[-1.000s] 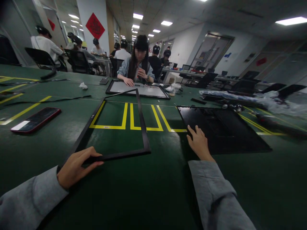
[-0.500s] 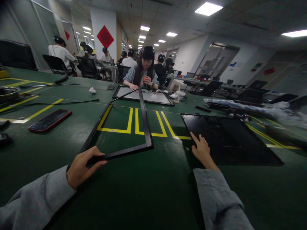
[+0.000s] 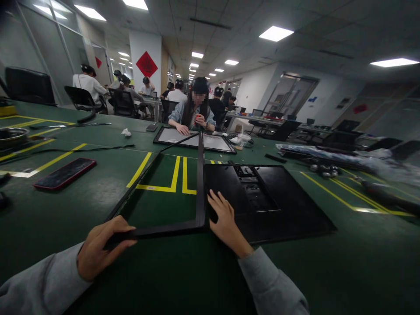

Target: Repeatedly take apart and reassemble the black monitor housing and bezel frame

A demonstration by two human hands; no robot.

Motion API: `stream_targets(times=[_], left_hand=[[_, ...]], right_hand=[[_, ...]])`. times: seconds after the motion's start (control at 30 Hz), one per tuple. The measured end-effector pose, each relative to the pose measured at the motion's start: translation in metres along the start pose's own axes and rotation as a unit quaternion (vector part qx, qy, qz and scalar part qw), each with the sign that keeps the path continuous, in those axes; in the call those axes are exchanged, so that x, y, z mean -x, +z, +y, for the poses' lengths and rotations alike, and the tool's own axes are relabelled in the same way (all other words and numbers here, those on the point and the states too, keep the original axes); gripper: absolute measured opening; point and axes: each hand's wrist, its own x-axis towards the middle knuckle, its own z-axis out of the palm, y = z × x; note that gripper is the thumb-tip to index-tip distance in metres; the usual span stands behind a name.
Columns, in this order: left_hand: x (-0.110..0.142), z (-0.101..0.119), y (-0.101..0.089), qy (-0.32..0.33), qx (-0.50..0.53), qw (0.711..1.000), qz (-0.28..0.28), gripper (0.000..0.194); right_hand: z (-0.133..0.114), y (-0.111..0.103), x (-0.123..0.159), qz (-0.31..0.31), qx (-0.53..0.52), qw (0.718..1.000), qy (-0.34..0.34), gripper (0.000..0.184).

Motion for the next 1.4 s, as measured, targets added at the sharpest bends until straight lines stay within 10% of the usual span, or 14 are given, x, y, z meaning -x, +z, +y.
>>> stream_targets(times=[0.23, 1.0, 1.17, 1.4], left_hand=[[-0.001, -0.001, -0.001, 0.005, 0.003, 1.0, 0.009, 0.02], [-0.014, 0.002, -0.012, -0.008, -0.018, 0.999, 0.044, 0.019], [-0.015, 0.001, -0.015, 0.003, -0.034, 0.998, 0.056, 0.018], [-0.011, 0.006, -0.012, 0.129, -0.077, 0.988, 0.025, 0.018]], right_hand=[[-0.079, 0.007, 0.001, -0.077, -0.053, 0.994, -0.059, 0.08], [-0.118, -0.001, 0.006, -0.17, -0.131, 0.976, -0.034, 0.072], [-0.145, -0.019, 0.009, -0.22, -0.3, 0.928, 0.003, 0.057], [-0.089, -0.05, -0.019, 0.008, -0.597, 0.774, 0.21, 0.063]])
